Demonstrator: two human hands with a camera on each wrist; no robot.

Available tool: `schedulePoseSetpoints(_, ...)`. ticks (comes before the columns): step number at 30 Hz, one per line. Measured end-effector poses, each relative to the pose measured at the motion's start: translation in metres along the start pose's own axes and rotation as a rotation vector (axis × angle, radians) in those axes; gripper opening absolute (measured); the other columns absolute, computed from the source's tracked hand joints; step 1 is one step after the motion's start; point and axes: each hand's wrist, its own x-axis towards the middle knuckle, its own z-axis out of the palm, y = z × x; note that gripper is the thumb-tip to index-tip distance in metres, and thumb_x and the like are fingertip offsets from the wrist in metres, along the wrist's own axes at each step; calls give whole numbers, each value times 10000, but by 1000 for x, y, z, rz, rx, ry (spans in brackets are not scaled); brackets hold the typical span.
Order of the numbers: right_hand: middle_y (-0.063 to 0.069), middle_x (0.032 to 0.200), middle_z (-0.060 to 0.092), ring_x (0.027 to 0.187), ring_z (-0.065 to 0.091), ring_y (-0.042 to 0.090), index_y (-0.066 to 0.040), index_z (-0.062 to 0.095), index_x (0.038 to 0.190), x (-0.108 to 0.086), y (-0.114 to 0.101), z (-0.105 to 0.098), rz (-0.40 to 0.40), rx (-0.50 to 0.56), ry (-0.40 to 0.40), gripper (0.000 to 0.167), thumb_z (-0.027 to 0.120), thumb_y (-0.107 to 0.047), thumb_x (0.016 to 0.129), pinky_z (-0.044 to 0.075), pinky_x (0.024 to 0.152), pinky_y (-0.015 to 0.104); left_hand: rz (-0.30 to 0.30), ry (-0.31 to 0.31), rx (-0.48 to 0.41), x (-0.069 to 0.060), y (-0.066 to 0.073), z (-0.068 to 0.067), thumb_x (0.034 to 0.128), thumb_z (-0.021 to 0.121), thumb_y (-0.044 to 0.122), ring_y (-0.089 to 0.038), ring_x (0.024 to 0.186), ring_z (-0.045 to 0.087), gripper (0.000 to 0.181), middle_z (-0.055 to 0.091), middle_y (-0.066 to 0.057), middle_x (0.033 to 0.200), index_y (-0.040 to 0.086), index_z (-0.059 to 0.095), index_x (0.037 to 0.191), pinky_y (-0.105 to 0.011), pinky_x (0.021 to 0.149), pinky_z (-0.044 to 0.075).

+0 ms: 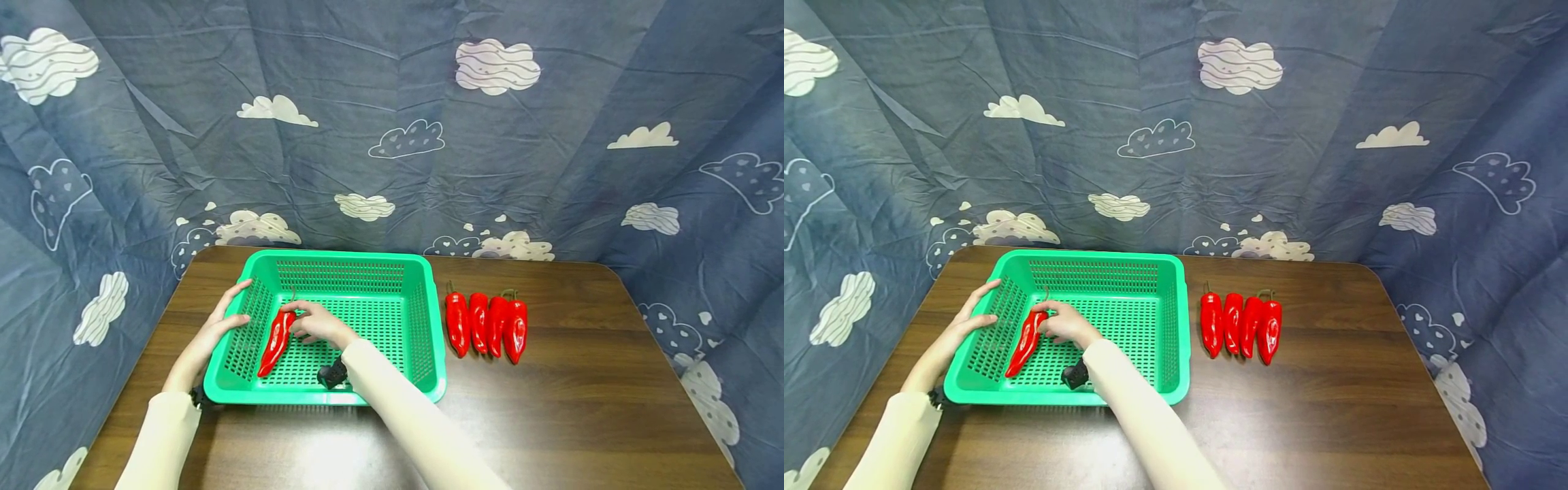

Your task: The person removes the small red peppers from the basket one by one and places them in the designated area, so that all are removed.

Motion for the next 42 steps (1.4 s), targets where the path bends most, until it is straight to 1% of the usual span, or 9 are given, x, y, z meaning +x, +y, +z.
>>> schedulePoseSetpoints(6, 96, 1097, 587, 903, 608, 276, -104, 566, 1331, 3, 1, 6, 1, -22, 7, 509, 574, 46, 845, 515, 784, 415, 1, 0, 4, -1, 0, 0, 972, 455, 132, -309, 1313, 224, 674, 23, -83, 1565, 289, 130, 1542, -413, 941, 328)
schedulePoseSetpoints(13, 58, 1085, 594, 937, 597, 273, -136, 536, 1376, 4, 3, 9, 14, -64, -49, 527, 566, 21, 874, 498, 820, 431, -7, -4, -5, -2, 0, 0, 981, 444, 140, -324, 1307, 236, 662, 21, -74, 1563, 312, 131, 1539, -433, 941, 331)
schedulePoseSetpoints(18, 71, 1073, 601, 864, 564, 222, -130, 535, 1379, 3, 1, 10, 7, -80, -63, 543, 546, 42, 864, 496, 821, 434, -12, -4, -2, -2, 0, 0, 979, 449, 149, -342, 1335, 191, 660, 4, -67, 1567, 330, 143, 1534, -482, 969, 284)
schedulePoseSetpoints(22, 70, 999, 611, 822, 543, 144, -92, 570, 1339, 3, 1, 10, -19, -64, -21, 534, 550, 63, 828, 506, 790, 386, -25, -8, -9, -2, 0, 0, 983, 451, 163, -336, 1308, 245, 654, 9, -68, 1565, 347, 145, 1531, -453, 954, 331)
schedulePoseSetpoints(27, 39, 908, 612, 713, 485, 106, -65, 624, 1270, 5, 2, 9, -54, -78, 61, 505, 575, 76, 787, 443, 645, 263, -40, -20, -42, -3, 1, 0, 992, 440, 175, -330, 1204, 388, 640, 56, -97, 1546, 369, 144, 1526, -387, 862, 450)
schedulePoseSetpoints(30, 20, 868, 593, 660, 435, 113, -65, 639, 1250, 5, 3, 8, -61, -77, 84, 496, 578, 83, 780, 380, 608, 243, -34, -17, -28, -2, 1, 0, 988, 443, 167, -331, 1252, 327, 648, 32, -94, 1555, 358, 143, 1529, -398, 894, 410)
schedulePoseSetpoints(35, 41, 916, 631, 712, 506, 90, -60, 654, 1225, 5, 2, 6, -77, -37, 115, 465, 589, 69, 783, 465, 687, 268, -24, -3, -7, 0, 1, 0, 973, 455, 144, -330, 1353, 146, 663, -5, -68, 1571, 328, 150, 1533, -485, 981, 273)
schedulePoseSetpoints(38, 57, 970, 641, 772, 545, 87, -52, 646, 1231, 5, 1, 4, -87, -12, 116, 453, 594, 61, 795, 500, 755, 317, -17, 0, -5, 0, 1, 1, 968, 459, 134, -332, 1367, 106, 672, -5, -64, 1572, 310, 147, 1536, -528, 1002, 223)
schedulePoseSetpoints(42, 54, 986, 636, 813, 565, 102, -39, 635, 1242, 4, 2, 2, -98, 32, 109, 439, 596, 63, 816, 508, 778, 343, -17, -2, -5, 0, 1, 0, 970, 454, 130, -338, 1351, 152, 675, -2, -68, 1571, 308, 138, 1539, -497, 983, 271)
